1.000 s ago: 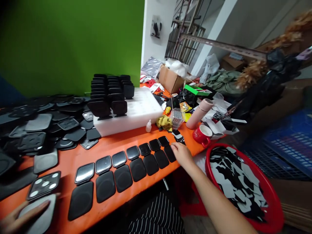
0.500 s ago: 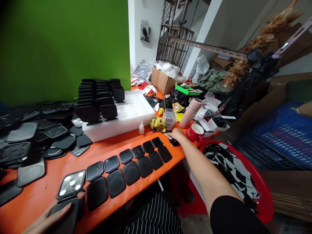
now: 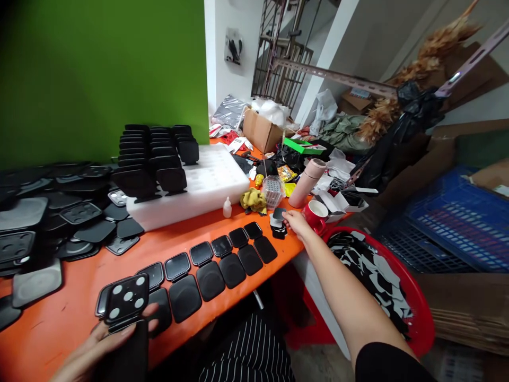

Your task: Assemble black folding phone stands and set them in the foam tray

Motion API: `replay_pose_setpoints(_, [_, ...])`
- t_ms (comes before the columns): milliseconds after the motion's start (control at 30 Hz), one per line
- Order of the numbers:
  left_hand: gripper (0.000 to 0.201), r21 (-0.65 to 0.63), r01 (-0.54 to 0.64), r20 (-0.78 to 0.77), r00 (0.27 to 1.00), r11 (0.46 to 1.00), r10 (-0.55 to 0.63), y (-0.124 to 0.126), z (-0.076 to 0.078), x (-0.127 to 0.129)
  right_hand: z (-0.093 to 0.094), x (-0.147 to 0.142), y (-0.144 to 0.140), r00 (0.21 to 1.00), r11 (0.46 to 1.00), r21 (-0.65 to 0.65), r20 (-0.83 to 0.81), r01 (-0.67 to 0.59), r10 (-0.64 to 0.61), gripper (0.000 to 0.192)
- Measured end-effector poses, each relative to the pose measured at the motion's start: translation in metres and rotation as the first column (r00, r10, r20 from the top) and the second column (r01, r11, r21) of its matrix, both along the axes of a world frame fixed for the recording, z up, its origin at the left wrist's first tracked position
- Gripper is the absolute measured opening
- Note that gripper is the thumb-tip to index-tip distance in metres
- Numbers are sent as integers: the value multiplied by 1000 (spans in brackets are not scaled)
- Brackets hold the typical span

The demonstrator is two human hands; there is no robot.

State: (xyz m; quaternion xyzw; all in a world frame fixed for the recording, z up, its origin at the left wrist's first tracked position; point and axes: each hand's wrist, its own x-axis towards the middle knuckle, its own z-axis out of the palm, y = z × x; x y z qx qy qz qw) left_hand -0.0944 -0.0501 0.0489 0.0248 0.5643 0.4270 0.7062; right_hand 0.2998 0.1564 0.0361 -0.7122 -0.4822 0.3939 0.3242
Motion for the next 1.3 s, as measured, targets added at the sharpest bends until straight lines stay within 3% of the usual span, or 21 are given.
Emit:
replay_pose_setpoints(167, [36,113,59,15,998,992,-61,9,6,29,10,-81,-53,943,973,15,-245,-228,225,31])
replay_pose_setpoints(300, [32,261,50,20,998,964,-57,12,1,43,14,-159,-101,754,901,30,-536,-433,380,29])
replay_pose_setpoints(467, [41,302,42,-48,998,953,-29,8,0,48,14,-212,-127,611,821,65,-636,-567,471,29])
replay_pose_setpoints(633, [46,319,85,-121,991,944,-49,5,1,46,9,-224,-131,594,774,20,-628,-633,502,31])
replay_pose_setpoints(900, [51,302,93,-127,990,949,-57,3,0,46,7,-230,-137,652,800,31,-561,-599,510,26])
replay_pose_setpoints(1133, [58,303,104,-86,993,947,-82,2,-4,45,8,-223,-135,638,753,32,-509,-657,578,26])
replay_pose_setpoints(1300, [62,340,83,-148,988,937,-34,1,-8,47,9,-225,-136,639,766,20,-537,-643,550,28])
